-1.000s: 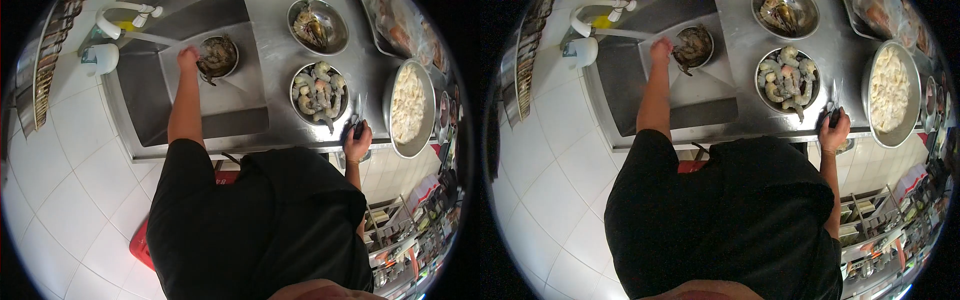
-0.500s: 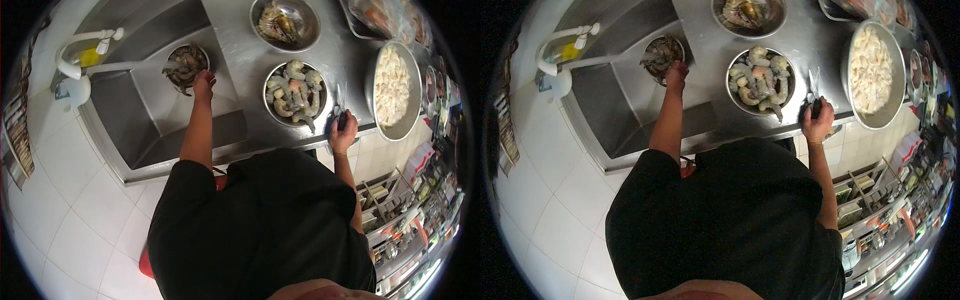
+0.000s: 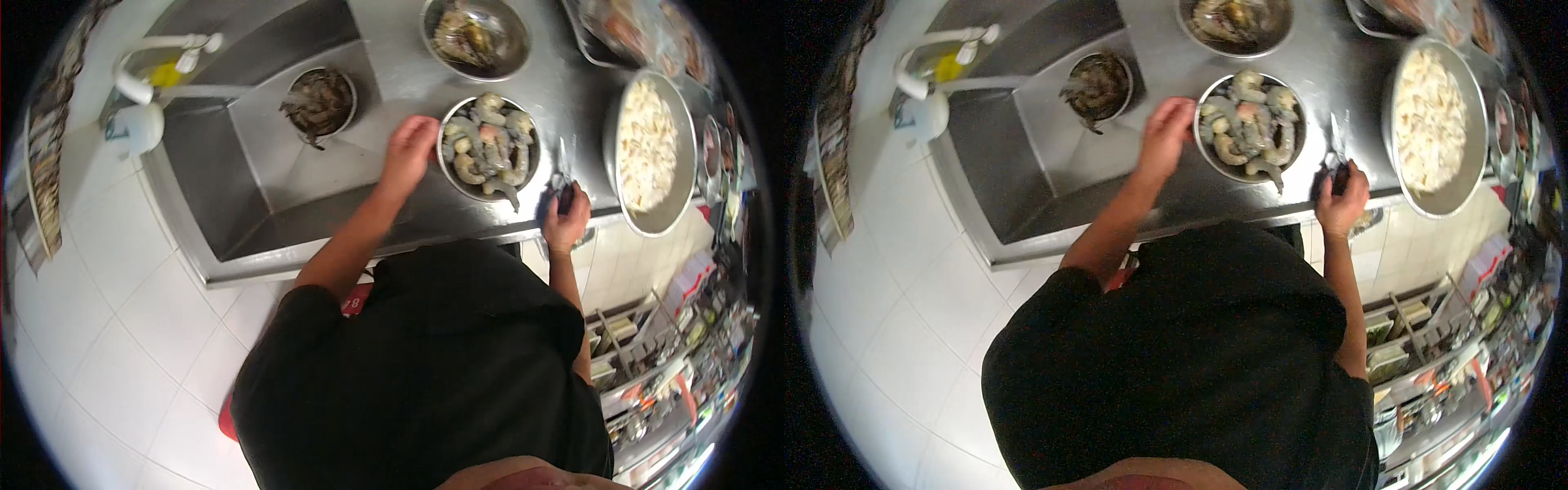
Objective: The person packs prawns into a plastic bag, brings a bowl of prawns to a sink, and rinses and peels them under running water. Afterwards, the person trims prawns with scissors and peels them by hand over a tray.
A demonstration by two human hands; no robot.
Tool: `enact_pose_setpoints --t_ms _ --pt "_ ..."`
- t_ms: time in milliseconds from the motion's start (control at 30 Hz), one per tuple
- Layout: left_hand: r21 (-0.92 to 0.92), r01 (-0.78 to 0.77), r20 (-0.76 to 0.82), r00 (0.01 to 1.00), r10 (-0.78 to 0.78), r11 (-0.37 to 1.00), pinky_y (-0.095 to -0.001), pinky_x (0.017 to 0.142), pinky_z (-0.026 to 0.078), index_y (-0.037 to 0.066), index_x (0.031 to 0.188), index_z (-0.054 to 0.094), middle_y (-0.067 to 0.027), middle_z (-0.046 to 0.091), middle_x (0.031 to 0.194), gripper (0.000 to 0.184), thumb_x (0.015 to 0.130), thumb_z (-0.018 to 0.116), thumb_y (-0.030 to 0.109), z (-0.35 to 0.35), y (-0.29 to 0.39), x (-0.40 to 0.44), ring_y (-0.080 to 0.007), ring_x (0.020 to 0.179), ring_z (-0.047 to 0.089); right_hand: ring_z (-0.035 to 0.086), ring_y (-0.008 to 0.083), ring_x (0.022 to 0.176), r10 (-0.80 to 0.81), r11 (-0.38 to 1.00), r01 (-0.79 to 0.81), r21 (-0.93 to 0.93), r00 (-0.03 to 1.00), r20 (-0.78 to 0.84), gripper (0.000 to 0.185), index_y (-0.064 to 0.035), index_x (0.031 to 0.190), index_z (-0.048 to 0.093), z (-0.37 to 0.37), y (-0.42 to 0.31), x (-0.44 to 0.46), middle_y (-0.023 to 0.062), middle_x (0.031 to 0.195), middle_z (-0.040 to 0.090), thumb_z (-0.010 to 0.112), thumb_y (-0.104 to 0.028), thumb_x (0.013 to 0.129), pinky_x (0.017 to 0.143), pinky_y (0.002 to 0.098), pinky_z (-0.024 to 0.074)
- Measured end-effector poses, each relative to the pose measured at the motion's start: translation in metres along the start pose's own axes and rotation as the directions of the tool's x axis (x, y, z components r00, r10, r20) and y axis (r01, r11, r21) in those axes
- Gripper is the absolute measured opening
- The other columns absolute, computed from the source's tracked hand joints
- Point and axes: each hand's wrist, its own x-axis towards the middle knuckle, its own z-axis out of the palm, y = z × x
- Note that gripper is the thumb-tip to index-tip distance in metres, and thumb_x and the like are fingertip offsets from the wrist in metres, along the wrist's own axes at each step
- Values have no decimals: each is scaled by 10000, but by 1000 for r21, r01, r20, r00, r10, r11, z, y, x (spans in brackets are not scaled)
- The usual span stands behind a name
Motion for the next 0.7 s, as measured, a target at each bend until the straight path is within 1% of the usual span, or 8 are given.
enact_pose_setpoints --t_ms 67,233,333,367,433,500,600,700 --pt "-128 -96 -19 995 95 987 -225 671 450 32 1024 614 6 609 875 193 951 569 204 12 -12 0 -74 777 544 532 378 1045 -56 998 55 -34 997 -43 518 -15 1242 536 3 -1 -2 188 1101 571 687 -162 769 928 451 406" --pt "-254 -7 204 977 61 967 -258 608 519 11 1034 597 -38 622 919 182 951 576 172 18 -11 21 -99 779 595 529 369 1069 -42 999 41 -27 998 -41 537 -20 1254 537 6 0 -4 182 1126 576 695 -160 761 940 445 402" --pt "-188 -199 46 976 211 962 -321 655 561 15 1068 591 -76 639 954 203 975 538 187 -11 -9 35 -155 849 620 528 368 1075 -37 999 37 -15 998 -40 533 -22 1255 537 7 2 -5 184 1137 576 691 -147 760 947 446 398" --pt "-173 -261 -83 965 250 950 -321 653 561 21 1070 576 -96 638 967 189 973 535 178 -29 -17 46 -158 831 619 527 369 1076 -34 999 34 -16 999 -39 532 -20 1255 537 6 3 -5 186 1139 576 689 -145 761 950 447 397" --pt "-313 -214 -295 948 120 925 -315 640 558 31 1078 554 -106 633 968 199 957 559 190 -75 -20 57 -168 814 620 525 370 1079 -42 999 40 -36 999 -35 528 -14 1252 538 6 4 -4 188 1148 576 683 -149 763 956 449 395" --pt "-358 -275 -537 842 44 892 -346 645 557 42 1088 541 -100 610 910 217 934 584 189 -131 -61 80 -190 773 607 526 370 1078 -36 999 35 -38 999 -28 523 -11 1250 539 7 2 -4 186 1147 576 680 -151 765 953 449 396" --pt "-564 -197 -575 791 -210 802 -375 650 543 46 1066 542 -75 564 833 186 932 575 171 -201 -123 98 -200 710 568 525 368 1072 -22 999 22 -35 1000 -9 518 -2 1247 539 7 -1 -3 183 1136 576 675 -147 768 942 442 400" --pt "-618 25 -540 713 -447 786 -373 645 535 34 1067 547 -101 583 934 191 932 547 170 -250 -208 118 -235 750 590 527 366 1060 -60 998 59 -37 998 -32 505 6 1242 539 10 1 -5 178 1129 576 675 -143 780 956 441 397"
